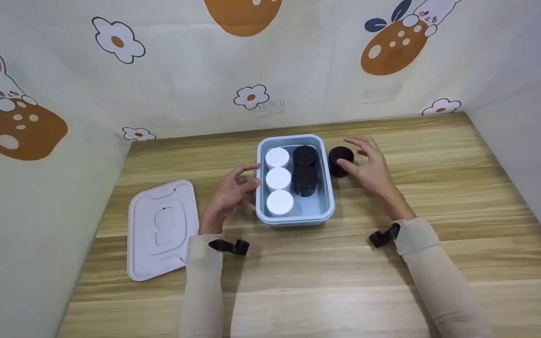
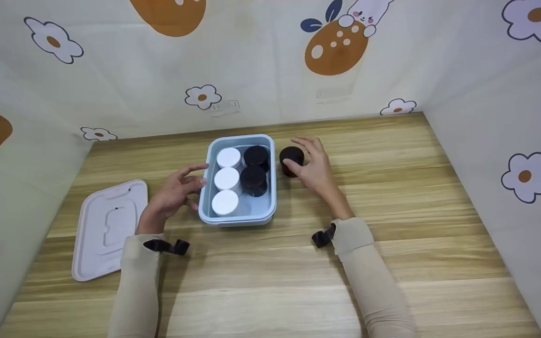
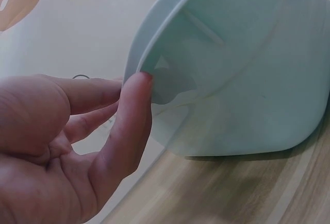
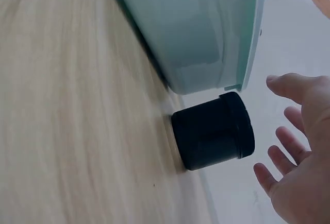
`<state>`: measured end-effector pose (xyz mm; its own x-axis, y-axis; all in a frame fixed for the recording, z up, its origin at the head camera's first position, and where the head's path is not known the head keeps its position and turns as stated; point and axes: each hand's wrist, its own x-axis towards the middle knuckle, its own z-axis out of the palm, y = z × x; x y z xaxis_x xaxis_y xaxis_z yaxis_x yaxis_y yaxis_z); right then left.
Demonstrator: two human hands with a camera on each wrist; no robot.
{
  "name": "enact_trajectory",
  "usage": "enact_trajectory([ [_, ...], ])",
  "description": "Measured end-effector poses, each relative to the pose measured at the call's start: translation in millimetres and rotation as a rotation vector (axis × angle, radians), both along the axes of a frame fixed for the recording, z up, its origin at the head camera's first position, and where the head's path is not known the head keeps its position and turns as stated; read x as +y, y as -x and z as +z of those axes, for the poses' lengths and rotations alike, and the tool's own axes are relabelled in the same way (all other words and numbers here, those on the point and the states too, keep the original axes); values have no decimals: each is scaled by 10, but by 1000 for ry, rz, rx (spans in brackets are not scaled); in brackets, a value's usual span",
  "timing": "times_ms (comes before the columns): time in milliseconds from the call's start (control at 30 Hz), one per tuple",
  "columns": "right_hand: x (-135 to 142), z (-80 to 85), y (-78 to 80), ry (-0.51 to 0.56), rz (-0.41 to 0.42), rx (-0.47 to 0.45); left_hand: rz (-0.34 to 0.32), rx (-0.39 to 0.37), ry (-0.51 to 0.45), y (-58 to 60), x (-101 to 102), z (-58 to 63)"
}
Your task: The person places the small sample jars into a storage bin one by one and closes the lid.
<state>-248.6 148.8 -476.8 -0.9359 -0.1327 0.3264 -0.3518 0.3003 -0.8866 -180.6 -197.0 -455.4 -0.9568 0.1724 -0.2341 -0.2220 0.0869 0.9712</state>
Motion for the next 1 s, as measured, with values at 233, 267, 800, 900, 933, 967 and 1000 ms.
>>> enact_trajectory([
  [233, 63, -65, 40, 114, -25, -112, 18, -9, 18, -6, -5, -8],
  [267, 77, -77, 45, 119, -18, -131, 20, -8, 22, -6, -6, -10],
  [800, 235, -215, 68, 156, 76, -432, 24, -10, 31, 8, -7, -32],
  [900, 230, -216, 65, 147, 98, -448, 28, -5, 13, 12, 5, -34],
  [933, 225, -214, 64, 145, 107, -453, 29, -4, 8, 13, 10, -33],
  [967, 220, -214, 62, 142, 114, -457, 30, -4, 5, 15, 14, -31],
  [1000, 217, -216, 61, 137, 118, -461, 30, -4, 8, 17, 15, -31],
])
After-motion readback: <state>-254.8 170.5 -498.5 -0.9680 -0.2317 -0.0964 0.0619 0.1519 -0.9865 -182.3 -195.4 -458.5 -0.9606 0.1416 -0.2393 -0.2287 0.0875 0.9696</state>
